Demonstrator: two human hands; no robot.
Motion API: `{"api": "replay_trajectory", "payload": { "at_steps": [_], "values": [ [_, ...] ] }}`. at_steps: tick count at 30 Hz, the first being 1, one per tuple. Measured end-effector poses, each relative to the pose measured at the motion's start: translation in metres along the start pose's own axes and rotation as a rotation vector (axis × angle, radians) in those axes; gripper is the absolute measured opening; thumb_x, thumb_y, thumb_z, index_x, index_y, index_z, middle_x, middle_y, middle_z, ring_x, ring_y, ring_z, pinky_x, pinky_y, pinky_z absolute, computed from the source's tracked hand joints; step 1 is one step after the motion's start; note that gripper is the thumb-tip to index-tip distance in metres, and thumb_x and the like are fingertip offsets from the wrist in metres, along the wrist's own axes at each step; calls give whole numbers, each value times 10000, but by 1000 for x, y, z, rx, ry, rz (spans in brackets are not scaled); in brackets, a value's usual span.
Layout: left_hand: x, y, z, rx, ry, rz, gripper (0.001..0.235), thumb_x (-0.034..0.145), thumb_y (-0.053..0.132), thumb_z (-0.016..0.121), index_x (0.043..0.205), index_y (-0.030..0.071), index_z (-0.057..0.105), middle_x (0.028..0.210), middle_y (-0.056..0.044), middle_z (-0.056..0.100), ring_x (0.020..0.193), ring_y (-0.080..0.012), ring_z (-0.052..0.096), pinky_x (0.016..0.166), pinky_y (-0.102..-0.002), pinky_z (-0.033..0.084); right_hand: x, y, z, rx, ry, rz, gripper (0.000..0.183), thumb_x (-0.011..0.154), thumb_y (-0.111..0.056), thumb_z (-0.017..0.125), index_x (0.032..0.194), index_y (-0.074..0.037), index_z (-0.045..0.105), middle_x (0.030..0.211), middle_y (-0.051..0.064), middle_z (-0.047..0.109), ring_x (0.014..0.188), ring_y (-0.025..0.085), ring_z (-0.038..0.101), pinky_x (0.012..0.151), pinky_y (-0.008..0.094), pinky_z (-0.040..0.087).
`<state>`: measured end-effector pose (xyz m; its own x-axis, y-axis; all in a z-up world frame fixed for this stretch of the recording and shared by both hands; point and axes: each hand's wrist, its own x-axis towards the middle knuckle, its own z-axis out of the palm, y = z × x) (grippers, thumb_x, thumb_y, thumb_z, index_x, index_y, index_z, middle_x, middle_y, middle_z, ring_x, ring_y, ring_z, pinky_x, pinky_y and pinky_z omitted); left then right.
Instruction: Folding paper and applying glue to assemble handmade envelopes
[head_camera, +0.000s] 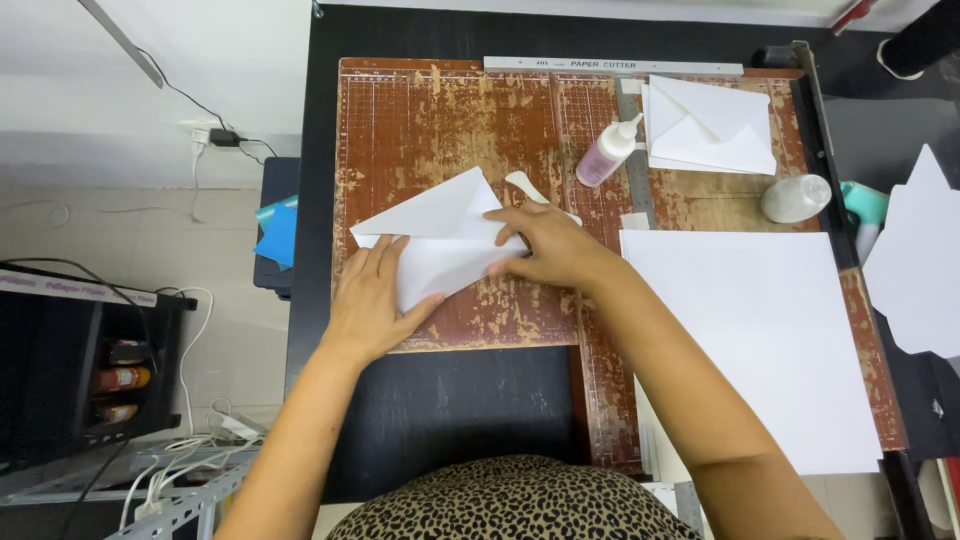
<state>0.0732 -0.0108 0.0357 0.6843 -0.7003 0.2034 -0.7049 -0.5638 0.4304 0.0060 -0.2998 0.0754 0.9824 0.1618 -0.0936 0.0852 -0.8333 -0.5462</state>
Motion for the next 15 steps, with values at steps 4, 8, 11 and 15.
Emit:
{"api": "replay_trajectory", "payload": {
  "at_steps": [4,8,11,15],
  "values": [
    [-1,-10,12,-18,54,4,799,890,571,645,1434,5,493,1382,-258,570,1095,-341,605,1053,-471,403,13,25,25,-43,105,31,662,874,-523,744,1422,-204,554,1038,29,770,1119,268,649,1082,455,427],
    [-3,-11,18,61,56,15,773,912,559,634,1450,23,493,1385,-247,570,1111,-338,597,1051,-479,397,16,23,36,-189,155,29,728,858,-499,768,1466,-184,519,1197,48,673,1225,260,559,1133,513,345],
    [-4,-9,27,173,30,49,653,943,526,587,1431,94,540,1384,-201,568,1143,-310,558,1050,-494,364,13,23,53,-339,240,-8,620,870,-475,748,1386,-190,557,1356,56,583,1340,268,477,1161,545,327],
    [-5,13,31,206,-1,148,508,928,224,516,1427,141,567,1412,-177,546,1364,-361,438,1091,-551,287,1,-30,72,-431,343,-173,226,926,-105,617,1132,-73,706,1316,168,634,1400,339,472,1202,537,287]
  ]
}}
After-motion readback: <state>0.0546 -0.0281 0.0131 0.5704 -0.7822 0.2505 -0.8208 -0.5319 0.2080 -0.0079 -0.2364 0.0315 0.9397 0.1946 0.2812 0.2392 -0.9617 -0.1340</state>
